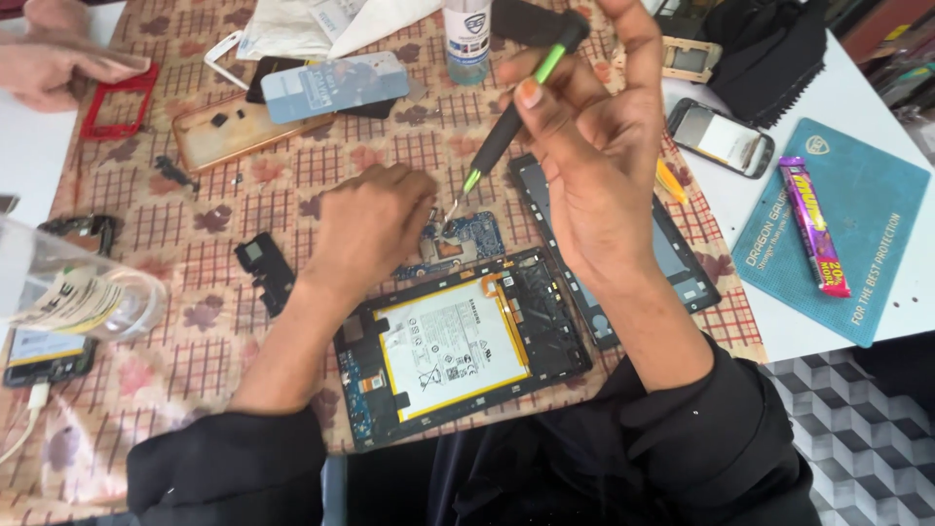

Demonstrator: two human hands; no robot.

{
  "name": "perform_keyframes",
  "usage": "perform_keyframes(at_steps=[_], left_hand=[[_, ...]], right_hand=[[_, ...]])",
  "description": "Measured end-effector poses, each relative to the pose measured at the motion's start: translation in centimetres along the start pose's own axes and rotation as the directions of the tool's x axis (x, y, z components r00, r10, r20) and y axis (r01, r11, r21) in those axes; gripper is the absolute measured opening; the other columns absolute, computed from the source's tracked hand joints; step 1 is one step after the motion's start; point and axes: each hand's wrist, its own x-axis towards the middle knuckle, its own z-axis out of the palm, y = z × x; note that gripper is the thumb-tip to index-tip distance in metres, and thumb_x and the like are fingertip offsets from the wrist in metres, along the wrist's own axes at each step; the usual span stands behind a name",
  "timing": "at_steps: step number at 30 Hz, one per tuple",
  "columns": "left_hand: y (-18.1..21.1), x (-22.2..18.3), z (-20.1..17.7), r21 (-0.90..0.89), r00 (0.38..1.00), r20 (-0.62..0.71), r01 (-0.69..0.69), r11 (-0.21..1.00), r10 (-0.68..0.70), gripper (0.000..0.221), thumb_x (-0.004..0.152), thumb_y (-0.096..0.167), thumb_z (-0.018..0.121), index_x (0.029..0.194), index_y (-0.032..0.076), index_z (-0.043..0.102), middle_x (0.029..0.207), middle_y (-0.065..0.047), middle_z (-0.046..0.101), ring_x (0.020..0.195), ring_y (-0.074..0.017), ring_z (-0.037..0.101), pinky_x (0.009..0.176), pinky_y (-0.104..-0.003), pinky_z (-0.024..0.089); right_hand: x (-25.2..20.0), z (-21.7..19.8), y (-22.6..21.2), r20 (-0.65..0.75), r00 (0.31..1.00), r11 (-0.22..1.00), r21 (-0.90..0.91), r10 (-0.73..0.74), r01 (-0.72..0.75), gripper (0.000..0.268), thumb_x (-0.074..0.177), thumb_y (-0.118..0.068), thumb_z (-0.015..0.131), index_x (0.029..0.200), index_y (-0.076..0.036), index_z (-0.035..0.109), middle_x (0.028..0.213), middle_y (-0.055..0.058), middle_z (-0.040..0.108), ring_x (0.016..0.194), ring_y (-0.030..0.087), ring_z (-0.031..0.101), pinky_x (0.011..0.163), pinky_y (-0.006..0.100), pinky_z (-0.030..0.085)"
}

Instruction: The person uses a screwdriver to remove screws and separate the internal components of a tablet. They detach the motherboard and other parts from the chassis, placing them on the table.

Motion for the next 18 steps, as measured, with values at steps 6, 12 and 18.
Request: perform_keyframes(at_steps=[6,12,18], left_hand=[[-1.5,-1.3,1.0,-0.044,0.997,-0.061,0.034,0.998,-0.036,0.008,0.092,0.016,0.07,0.099,0.014,0.073,0.088,-0.003,0.073,0.082,-0.0259,0.071,0.065,-0.042,0.056],[-1.0,-1.4,2.2,-0.005,0.998,-0.044,0.047,0.999,-0.047,0.017,0.092,0.022,0.073,0.104,0.01,0.074,0.084,-0.007,0.07,0.079,-0.0274,0.069,0.062,-0.043,0.055],[-1.9,-1.7,2.5,-0.042,0.996,0.008,0.093,0.995,-0.093,0.015,0.093,0.021,0.074,0.103,0.009,0.074,0.096,-0.007,0.069,0.095,-0.0283,0.067,0.07,-0.044,0.056]], right_hand=[[-0.2,0.3,-0.8,0.338,0.939,0.974,-0.225,0.068,0.01,0.05,0.111,0.003,0.059,0.152,-0.011,0.035,0.107,0.014,0.073,0.089,0.014,0.07,0.078,0.026,0.061],[-0.9,1.1,2.4,0.487,0.84,0.53,-0.791,0.24,0.306,0.034,0.102,-0.001,0.062,0.133,-0.01,0.05,0.082,0.008,0.071,0.062,0.013,0.068,0.051,0.031,0.042],[-0.4,0.0,5.0,0.526,0.846,0.117,-0.838,-0.09,0.533,0.04,0.099,0.005,0.068,0.131,-0.009,0.047,0.087,0.008,0.065,0.091,0.03,0.067,0.069,0.043,0.053]])
